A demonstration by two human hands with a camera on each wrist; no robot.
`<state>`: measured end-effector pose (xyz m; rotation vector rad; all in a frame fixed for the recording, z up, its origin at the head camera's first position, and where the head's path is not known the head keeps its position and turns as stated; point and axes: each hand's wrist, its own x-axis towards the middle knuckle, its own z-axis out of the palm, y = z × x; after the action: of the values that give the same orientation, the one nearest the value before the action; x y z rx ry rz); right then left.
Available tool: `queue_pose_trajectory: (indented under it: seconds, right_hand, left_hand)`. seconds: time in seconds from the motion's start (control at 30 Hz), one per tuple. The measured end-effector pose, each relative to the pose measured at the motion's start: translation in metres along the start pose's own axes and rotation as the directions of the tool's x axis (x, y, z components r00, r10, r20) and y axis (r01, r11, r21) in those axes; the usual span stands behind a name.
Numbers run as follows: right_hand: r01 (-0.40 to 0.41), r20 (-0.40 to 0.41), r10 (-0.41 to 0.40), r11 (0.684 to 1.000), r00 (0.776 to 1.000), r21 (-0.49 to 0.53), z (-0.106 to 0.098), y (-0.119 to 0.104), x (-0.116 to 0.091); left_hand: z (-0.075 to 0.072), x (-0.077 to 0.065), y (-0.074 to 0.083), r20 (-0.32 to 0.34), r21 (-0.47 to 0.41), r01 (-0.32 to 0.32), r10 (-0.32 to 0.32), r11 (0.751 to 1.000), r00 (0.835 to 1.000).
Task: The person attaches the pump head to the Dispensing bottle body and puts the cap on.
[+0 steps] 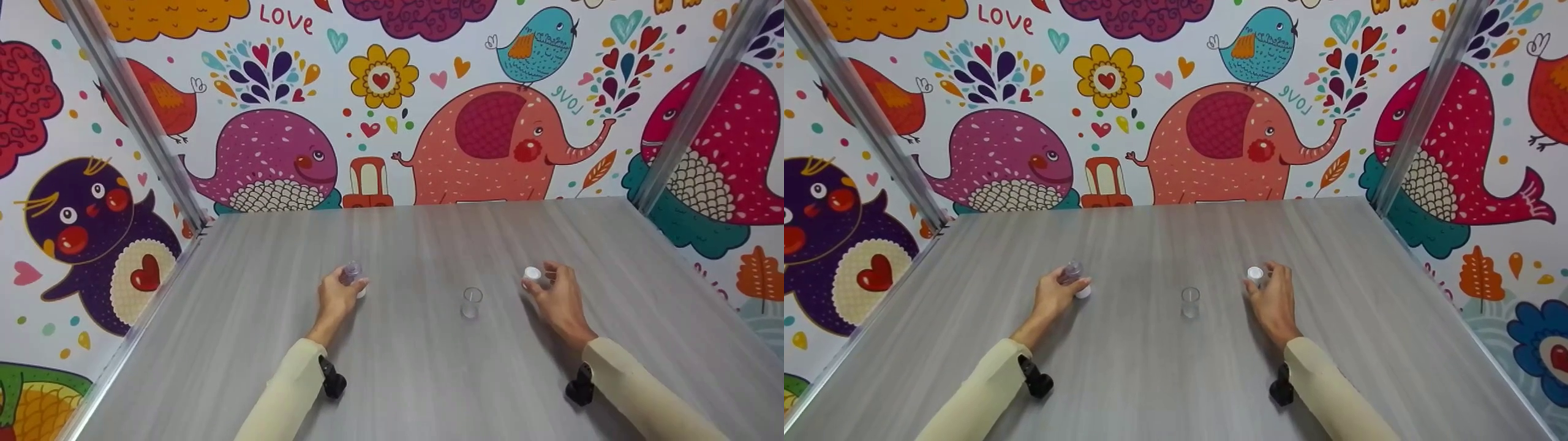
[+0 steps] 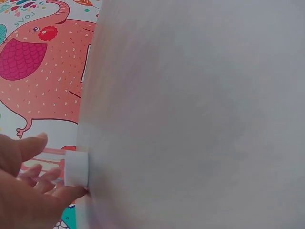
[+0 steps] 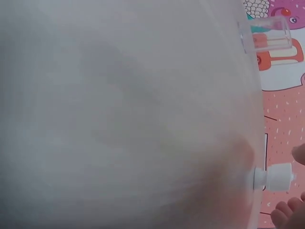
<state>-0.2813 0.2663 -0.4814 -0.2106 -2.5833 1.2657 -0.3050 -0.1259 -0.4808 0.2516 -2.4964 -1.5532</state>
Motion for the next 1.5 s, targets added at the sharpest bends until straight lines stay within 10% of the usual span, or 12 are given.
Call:
queue_pose_trajectory:
  seconds: [0.67, 1.5]
  right_hand:
    - [-0.138, 0.072, 0.135, 0.99, 0.988, 0.031, 0.006, 0.004, 0.01]
    - [-0.111, -0.016, 0.112, 0.993, 0.994, 0.03, 0.009, 0.006, 0.012]
  left_hand:
    - [0.001, -0.001, 0.001, 0.003, -0.058, 0.043, -0.043, 0.997, 0.999]
    - [0.002, 0.001, 0.001, -0.01, -0.105, 0.144, -0.146, 0.984, 0.989]
